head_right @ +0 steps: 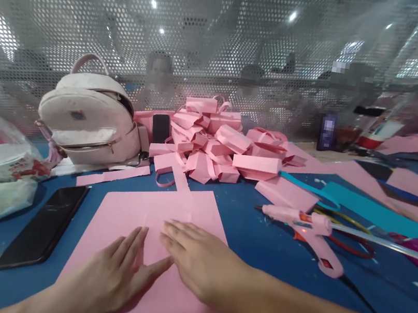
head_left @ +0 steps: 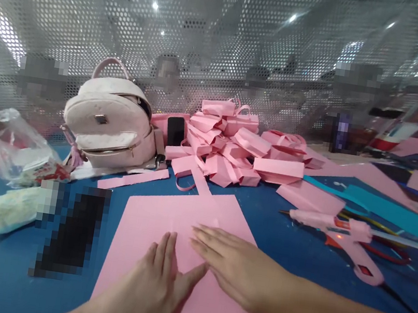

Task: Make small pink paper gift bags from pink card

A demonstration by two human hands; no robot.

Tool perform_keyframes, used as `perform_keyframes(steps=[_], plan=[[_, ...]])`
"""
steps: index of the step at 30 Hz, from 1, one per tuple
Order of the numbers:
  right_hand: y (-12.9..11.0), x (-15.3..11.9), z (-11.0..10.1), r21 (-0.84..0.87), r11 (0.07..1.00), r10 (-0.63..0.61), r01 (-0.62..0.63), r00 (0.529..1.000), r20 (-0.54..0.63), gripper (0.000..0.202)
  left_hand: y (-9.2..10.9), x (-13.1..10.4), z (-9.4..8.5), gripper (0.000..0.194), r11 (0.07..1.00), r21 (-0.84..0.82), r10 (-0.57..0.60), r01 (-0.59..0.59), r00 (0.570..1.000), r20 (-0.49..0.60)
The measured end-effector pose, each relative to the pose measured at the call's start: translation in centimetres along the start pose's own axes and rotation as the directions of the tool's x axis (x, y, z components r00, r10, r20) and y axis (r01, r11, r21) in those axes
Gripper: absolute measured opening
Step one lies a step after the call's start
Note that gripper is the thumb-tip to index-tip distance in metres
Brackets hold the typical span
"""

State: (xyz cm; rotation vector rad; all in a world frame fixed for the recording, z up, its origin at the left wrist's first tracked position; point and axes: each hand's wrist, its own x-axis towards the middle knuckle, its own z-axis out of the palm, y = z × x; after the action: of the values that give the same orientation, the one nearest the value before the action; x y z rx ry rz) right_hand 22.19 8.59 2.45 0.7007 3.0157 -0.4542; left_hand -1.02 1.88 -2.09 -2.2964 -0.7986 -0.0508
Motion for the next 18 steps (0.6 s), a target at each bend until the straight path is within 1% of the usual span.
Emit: perform_keyframes(steps=[4, 7, 9, 12, 15, 16, 18], plan=[[-0.5, 0.7, -0.3, 0.033, 0.999, -0.006, 0.004, 0.999, 0.04, 0.07, 0.1, -0.2, 0.1, 0.093, 1.0, 0.017, 0.016, -0.016, 1.0, -0.007], [-0.7, 0.7, 0.3, 0.008, 1.0, 0.014, -0.015, 0.999, 0.042, 0.073, 0.1, -0.4, 0.1, 0.092, 0.999, 0.02, 0.035, -0.035, 0.999, -0.02], [-0.8, 0.6, 0.7, -0.001, 1.0, 0.018, -0.018, 1.0, 0.02, 0.074, -0.1, -0.5, -0.1, 0.087, 0.998, 0.0, 0.064, -0.064, 0.998, -0.026], [-0.7, 0.4, 1.0, 0.015, 1.0, 0.016, -0.015, 1.0, -0.01, 0.073, -0.9, -0.9, -0.5, 0.066, 0.985, -0.129, 0.105, -0.113, 0.992, -0.072], [-0.8, 0.4, 1.0, 0.01, 1.0, 0.011, -0.011, 1.0, -0.019, 0.074, -1.5, -1.6, -0.8, 0.042, 0.954, -0.27, 0.091, -0.131, 0.983, -0.156], [-0.8, 0.4, 0.9, 0.003, 1.0, 0.007, -0.007, 1.0, -0.021, 0.074, -1.5, -2.0, -0.8, 0.039, 0.946, -0.296, 0.079, -0.131, 0.981, -0.18], [-0.9, 0.4, 0.9, -0.012, 1.0, 0.0, 0.0, 1.0, -0.023, 0.073, -1.5, -2.8, -0.8, 0.043, 0.94, -0.316, 0.064, -0.13, 0.976, -0.21]])
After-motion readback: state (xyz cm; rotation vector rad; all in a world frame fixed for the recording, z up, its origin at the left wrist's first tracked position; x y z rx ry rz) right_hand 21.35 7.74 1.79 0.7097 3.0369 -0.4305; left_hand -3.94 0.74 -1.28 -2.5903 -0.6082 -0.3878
